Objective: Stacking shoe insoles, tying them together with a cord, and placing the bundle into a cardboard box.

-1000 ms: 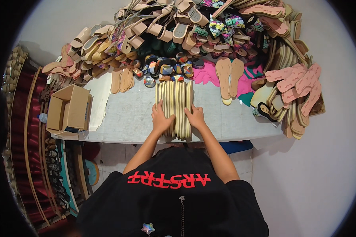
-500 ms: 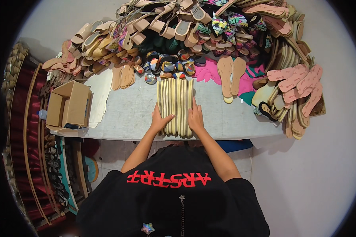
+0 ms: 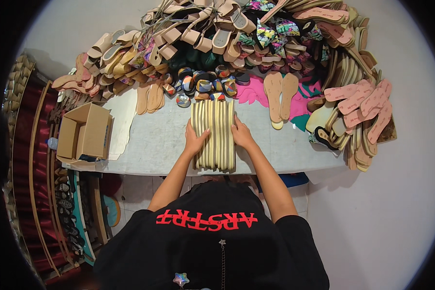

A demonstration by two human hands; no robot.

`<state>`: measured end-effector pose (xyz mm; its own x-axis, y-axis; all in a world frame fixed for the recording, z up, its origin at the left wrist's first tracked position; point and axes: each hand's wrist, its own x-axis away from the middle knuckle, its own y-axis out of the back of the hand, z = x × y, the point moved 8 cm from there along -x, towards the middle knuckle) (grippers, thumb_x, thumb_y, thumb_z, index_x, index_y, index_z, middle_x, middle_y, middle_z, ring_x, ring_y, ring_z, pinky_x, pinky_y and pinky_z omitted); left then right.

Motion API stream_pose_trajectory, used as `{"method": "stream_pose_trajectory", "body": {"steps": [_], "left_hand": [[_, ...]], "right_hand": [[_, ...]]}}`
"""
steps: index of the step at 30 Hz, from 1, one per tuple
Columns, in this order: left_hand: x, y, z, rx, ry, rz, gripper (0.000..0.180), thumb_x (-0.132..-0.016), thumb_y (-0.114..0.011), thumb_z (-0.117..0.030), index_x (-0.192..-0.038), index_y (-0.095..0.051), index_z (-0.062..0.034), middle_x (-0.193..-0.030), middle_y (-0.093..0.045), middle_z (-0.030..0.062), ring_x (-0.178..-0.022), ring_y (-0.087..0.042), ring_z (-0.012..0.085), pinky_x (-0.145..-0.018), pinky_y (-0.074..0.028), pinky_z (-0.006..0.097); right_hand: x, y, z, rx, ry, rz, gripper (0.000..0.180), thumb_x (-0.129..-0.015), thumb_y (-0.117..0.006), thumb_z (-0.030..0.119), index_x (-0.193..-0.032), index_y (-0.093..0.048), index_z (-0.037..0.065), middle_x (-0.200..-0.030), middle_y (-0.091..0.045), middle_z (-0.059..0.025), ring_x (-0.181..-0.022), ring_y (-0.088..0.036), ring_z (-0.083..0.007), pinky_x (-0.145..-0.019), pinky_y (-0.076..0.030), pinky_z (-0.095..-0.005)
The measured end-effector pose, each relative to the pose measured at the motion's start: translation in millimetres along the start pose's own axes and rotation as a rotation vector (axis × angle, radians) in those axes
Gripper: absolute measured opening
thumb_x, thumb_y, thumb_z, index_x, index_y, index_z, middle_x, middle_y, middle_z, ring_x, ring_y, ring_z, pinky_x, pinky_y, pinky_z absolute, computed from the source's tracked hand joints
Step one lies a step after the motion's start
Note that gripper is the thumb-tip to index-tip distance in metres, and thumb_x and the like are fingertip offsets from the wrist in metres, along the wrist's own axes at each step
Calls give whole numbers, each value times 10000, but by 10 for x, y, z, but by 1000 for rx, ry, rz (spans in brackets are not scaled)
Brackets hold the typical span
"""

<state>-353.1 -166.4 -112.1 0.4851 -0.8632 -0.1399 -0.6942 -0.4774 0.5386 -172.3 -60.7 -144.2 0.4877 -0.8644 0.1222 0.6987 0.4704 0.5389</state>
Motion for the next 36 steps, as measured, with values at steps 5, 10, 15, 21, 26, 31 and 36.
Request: {"method": "stream_pose_trajectory", "body": {"steps": [5,10,15,21,26,31,36], "left_hand": [[105,-13,-14,-52,16,28,874,-673,-679,-340,-1318,-182,-21,-1190,-359,203,-1118,-336,350,-956,-225,447],[82,-23,-77,-128,8,6,875,-665,-683,-339,-1292,-192,25,-1166,-352,217,-1108,-323,361,-952,-233,449],[207,1,-112,-133,127,-67,947,-636,-695,-376,-1290,-162,55,-1161,-344,238,-1099,-341,381,-937,-273,463],[265,-210,-381,-234,270,-7,1218,-546,-720,-516,-1327,-2,83,-1289,-236,296,-1166,-300,403,-943,-270,487],[210,-278,-519,-459,385,-51,1354,-441,-737,-606,-1313,10,111,-1320,-192,290,-1215,-234,384,-926,-241,519],[180,-374,-543,-491,468,-46,1381,-423,-741,-617,-1308,19,122,-1343,-147,297,-1262,-166,388,-954,-200,552],[171,-440,-724,-517,506,-3,1386,-427,-741,-613,-1305,31,130,-1361,-61,327,-1297,-66,407,-977,-117,597]], "right_hand": [[35,-60,99,30,90,6,544,-848,-393,202,-1330,-251,-6,-1035,-523,-296,-980,-499,-394,-881,-369,-420],[42,-9,41,-62,41,27,541,-844,-425,182,-1341,-258,47,-1005,-535,-280,-928,-530,-366,-838,-404,-402],[337,21,-5,-329,-293,143,461,-848,-468,127,-1295,-355,101,-918,-530,-98,-854,-536,-149,-645,-495,-282],[471,-8,-133,-620,-49,192,586,-736,-608,11,-1274,-385,81,-1091,-452,-100,-887,-524,-171,-772,-459,-277],[473,85,-116,-399,34,26,653,-683,-670,19,-1276,-400,75,-1079,-464,-104,-858,-535,-166,-763,-468,-278],[486,171,-149,-421,-8,36,502,-689,-666,32,-1154,-479,17,-1084,-496,-127,-849,-548,-173,-744,-474,-283],[537,216,-192,-400,112,14,467,-739,-587,-6,-1188,-467,40,-1103,-471,-83,-875,-514,-150,-767,-450,-263]]}}
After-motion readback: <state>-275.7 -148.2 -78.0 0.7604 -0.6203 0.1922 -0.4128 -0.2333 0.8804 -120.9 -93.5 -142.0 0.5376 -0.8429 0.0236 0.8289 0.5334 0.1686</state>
